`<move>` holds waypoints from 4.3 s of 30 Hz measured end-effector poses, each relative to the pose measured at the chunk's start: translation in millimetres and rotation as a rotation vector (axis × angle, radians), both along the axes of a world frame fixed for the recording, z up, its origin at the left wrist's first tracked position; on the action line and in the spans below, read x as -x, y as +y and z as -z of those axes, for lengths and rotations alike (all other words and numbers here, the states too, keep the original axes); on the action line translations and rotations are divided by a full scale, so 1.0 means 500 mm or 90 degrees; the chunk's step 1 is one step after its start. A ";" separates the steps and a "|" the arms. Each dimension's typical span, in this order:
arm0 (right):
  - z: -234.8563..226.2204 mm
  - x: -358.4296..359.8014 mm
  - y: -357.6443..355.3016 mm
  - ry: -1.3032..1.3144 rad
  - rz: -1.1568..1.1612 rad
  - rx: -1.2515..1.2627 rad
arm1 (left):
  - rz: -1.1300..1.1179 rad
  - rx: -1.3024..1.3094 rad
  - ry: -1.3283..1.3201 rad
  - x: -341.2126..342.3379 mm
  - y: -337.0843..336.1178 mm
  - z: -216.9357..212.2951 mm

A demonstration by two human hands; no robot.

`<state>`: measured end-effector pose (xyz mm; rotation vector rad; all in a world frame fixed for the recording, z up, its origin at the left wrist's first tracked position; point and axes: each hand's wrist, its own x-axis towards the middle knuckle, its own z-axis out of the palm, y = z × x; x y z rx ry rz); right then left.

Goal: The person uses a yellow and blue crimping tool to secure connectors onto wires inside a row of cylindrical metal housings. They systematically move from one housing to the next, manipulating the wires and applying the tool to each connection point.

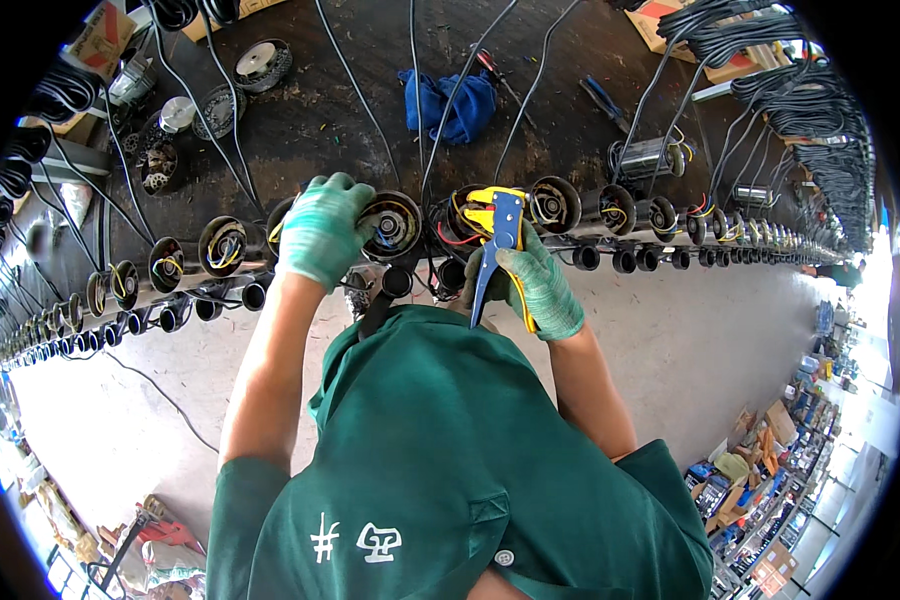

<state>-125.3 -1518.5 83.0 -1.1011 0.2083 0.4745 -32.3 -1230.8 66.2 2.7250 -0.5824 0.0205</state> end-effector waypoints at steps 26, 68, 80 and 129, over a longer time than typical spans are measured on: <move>0.061 0.028 -0.007 -0.007 0.042 -0.037 | 0.391 -0.298 0.001 -0.134 -0.071 0.017; 0.028 0.027 0.015 0.044 0.016 -0.022 | 0.268 0.291 0.355 -0.062 -0.026 0.040; 0.071 -0.014 0.049 -0.082 0.019 0.053 | 0.014 0.343 0.267 -0.015 -0.080 0.080; 0.020 -0.014 -0.016 -0.045 0.016 0.022 | 0.208 -0.128 0.129 -0.036 0.020 -0.032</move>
